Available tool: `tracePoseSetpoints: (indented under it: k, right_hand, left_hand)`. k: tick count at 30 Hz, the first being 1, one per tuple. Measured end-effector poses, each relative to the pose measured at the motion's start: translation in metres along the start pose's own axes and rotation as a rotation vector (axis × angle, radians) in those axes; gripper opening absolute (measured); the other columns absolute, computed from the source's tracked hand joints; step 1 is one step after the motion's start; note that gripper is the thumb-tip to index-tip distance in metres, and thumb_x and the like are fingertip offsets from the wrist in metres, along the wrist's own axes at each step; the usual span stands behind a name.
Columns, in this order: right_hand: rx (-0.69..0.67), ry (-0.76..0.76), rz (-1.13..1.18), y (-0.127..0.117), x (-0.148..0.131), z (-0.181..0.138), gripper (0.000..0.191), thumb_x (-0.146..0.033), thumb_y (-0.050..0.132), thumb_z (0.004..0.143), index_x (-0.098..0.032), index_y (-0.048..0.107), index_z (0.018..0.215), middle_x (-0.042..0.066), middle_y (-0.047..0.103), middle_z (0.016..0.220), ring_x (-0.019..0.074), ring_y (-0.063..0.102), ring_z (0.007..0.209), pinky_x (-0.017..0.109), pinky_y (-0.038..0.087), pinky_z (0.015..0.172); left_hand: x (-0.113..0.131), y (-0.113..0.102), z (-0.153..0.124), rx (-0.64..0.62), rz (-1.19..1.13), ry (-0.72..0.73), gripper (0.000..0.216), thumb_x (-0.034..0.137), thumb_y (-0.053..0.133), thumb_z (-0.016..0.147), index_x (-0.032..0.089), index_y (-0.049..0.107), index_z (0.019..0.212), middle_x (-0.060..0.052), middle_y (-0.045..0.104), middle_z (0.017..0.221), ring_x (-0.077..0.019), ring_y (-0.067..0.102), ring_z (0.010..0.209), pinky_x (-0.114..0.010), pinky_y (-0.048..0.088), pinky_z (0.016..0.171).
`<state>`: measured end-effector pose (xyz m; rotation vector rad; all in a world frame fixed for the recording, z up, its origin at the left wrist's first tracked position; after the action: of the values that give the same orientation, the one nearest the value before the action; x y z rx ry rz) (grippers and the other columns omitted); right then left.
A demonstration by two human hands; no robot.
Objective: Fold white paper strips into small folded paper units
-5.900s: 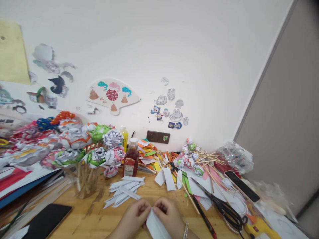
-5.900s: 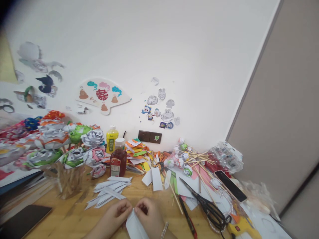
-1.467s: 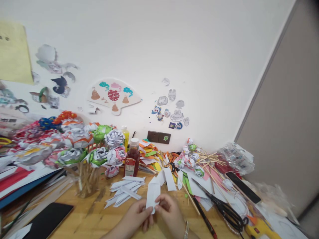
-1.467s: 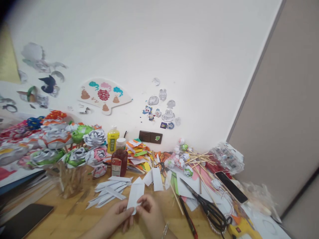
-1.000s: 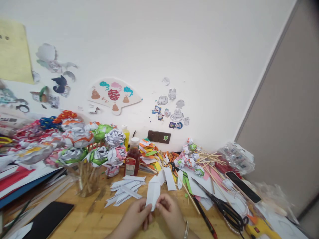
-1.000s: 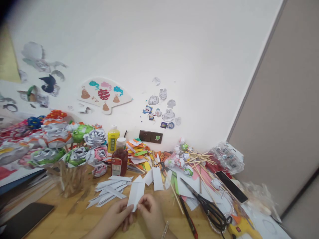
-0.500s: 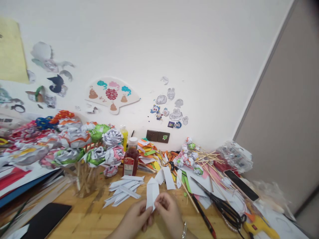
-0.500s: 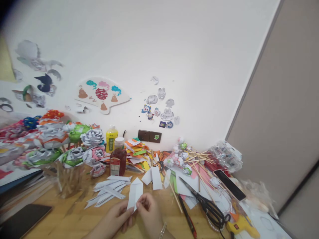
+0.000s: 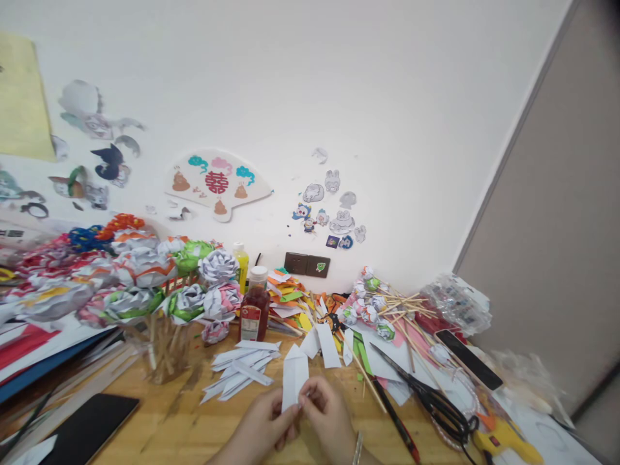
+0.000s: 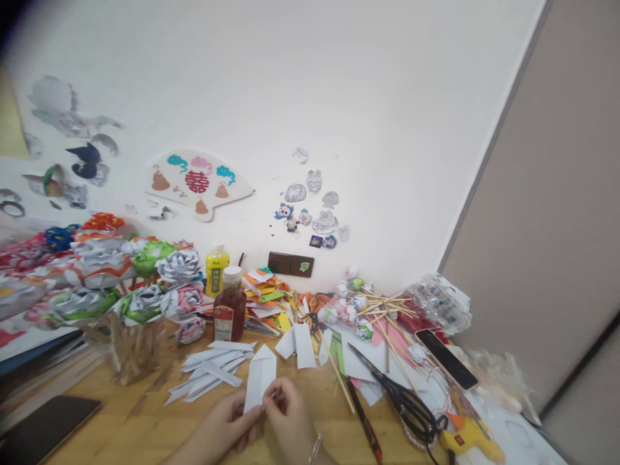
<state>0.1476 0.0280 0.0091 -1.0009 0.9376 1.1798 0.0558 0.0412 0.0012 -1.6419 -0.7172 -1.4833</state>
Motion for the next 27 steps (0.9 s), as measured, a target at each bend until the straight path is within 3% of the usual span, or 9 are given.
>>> tracePoseSetpoints:
  k: [10, 19, 27]
  right_hand:
    - [0.014, -0.021, -0.022, -0.0022, 0.0018, -0.0001, 0.003, -0.019, 0.051, 0.069, -0.017, 0.051, 0.071, -0.002, 0.051, 0.061, 0.0130, 0.049, 0.058, 0.023, 0.038, 0.054]
    - [0.001, -0.005, -0.035, -0.0005, 0.0041, -0.0008, 0.005, -0.015, 0.049, 0.068, -0.017, 0.050, 0.072, -0.002, 0.049, 0.060, 0.0122, 0.048, 0.056, 0.022, 0.037, 0.052]
    - [0.011, -0.017, -0.016, -0.0018, -0.0003, -0.0011, 0.014, -0.011, 0.050, 0.064, -0.019, 0.052, 0.076, -0.004, 0.049, 0.059, 0.0122, 0.047, 0.055, 0.022, 0.037, 0.052]
  left_hand:
    - [0.0051, 0.0008, -0.0030, -0.026, -0.019, 0.010, 0.021, 0.032, 0.046, 0.068, 0.012, 0.048, 0.069, 0.006, 0.045, 0.046, -0.0056, 0.038, 0.036, -0.016, 0.030, 0.035]
    - [0.0036, -0.0003, -0.0035, -0.012, 0.009, -0.001, 0.017, 0.028, 0.044, 0.068, 0.012, 0.049, 0.071, 0.007, 0.045, 0.042, -0.0049, 0.036, 0.033, -0.015, 0.029, 0.034]
    - [0.0023, 0.0000, -0.0037, -0.011, -0.030, -0.016, 0.029, 0.041, 0.049, 0.066, 0.012, 0.050, 0.072, 0.007, 0.046, 0.043, -0.0056, 0.037, 0.035, -0.016, 0.030, 0.036]
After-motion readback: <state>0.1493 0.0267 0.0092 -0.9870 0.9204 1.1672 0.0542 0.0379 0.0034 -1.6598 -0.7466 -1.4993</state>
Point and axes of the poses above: each hand's wrist, its own z-axis towards the middle knuckle, its own y-axis out of the palm, x = y × z, the point moved 7 cm from there along z, towards the middle knuckle
